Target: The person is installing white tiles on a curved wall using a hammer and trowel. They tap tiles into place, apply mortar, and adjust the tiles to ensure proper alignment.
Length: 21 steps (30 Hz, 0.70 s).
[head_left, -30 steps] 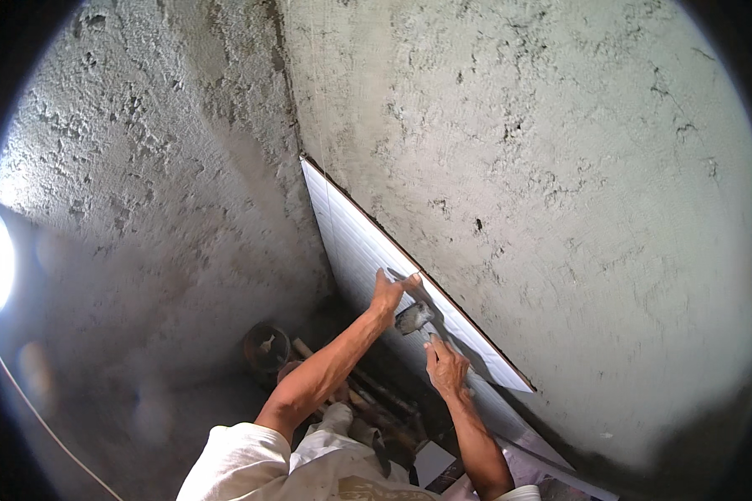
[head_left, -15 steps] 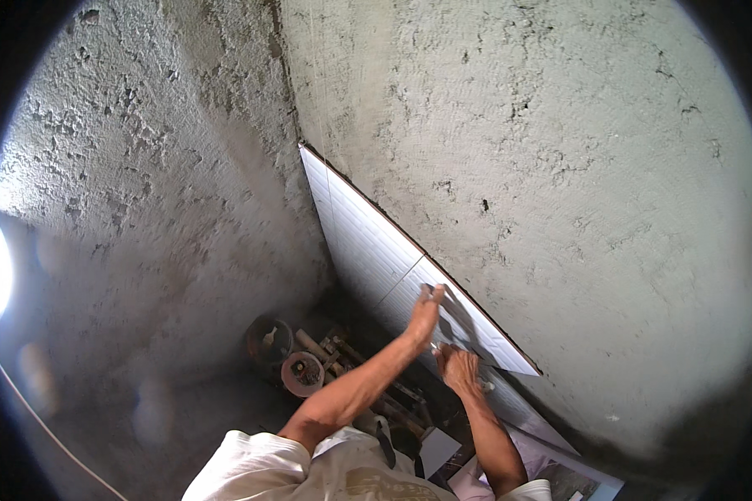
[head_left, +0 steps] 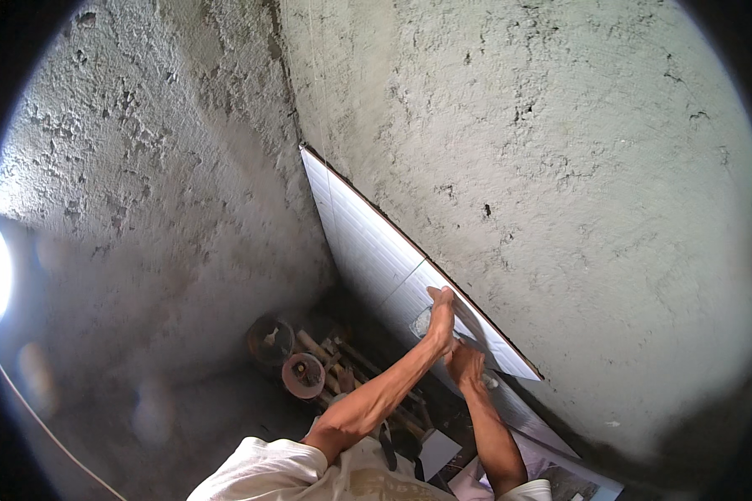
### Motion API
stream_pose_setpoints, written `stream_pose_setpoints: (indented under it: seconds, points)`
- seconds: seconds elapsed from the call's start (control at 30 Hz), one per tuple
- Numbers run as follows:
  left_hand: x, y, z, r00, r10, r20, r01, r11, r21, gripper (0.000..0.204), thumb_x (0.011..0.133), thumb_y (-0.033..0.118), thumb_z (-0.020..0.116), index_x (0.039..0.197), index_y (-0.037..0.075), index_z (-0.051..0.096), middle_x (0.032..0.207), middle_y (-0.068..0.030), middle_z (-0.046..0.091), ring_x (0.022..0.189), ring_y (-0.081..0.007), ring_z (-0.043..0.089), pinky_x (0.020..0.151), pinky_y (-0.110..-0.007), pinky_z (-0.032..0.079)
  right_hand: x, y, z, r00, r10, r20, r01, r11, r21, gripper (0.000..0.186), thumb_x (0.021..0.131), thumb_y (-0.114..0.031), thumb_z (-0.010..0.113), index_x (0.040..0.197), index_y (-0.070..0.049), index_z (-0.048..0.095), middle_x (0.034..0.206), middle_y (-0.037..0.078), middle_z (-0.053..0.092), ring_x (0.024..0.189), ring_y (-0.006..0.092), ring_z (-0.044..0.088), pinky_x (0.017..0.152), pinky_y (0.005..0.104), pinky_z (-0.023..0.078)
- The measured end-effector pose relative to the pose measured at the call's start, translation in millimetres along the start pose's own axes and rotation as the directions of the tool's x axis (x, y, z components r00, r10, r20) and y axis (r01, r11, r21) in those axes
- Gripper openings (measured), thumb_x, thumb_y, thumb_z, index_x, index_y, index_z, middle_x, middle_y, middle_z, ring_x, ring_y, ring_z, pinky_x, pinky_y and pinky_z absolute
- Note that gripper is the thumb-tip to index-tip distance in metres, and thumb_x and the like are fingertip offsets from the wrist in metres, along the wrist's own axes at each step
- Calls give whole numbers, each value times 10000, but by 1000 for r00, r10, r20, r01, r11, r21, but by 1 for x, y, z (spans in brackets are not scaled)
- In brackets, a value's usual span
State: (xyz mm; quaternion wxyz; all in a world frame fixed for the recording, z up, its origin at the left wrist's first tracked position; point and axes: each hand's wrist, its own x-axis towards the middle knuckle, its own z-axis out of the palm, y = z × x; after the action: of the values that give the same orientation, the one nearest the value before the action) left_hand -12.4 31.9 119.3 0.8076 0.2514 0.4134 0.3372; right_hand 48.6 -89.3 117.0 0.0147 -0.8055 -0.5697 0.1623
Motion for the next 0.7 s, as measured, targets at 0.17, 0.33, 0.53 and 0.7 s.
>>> stream_pose_setpoints:
  seconds: [0.17,0.33,0.53,0.7]
  points:
    - [-31,24,10,993,-64,95,76,988,-137,1061,994,515,535,1548,57,-245,1654,-202,-199,1536,-316,-168,1232,-461,-74,-23,9,-16,991,24,130,-28,999,29,324,979,-323,535,1106,-60,676,1010,237,704,919,414,698,760,534,530]
    - [-38,42,14,997,-43,64,57,968,-245,1215,902,403,744,1567,77,-219,1666,-236,-87,1550,-328,-85,1222,-472,-78,-60,22,-10,997,56,-60,-46,986,158,268,930,-285,623,1025,-42,683,934,201,702,827,417,684,727,525,525]
    - [-24,33,-2,996,-77,51,89,942,-322,1237,877,343,784,1577,108,-209,1672,-220,0,1553,-340,-27,1230,-479,-47,-67,28,-35,998,-2,-62,12,988,155,207,928,-243,627,1013,-62,683,894,178,695,796,414,681,689,531,516]
    - [-21,32,-5,998,-54,44,63,968,-243,1246,844,340,812,1591,70,-149,1673,-218,28,1554,-328,7,1224,-473,-49,-53,27,-34,990,58,-130,-35,984,173,194,938,-240,617,1004,-69,683,887,174,694,795,416,678,677,522,516]
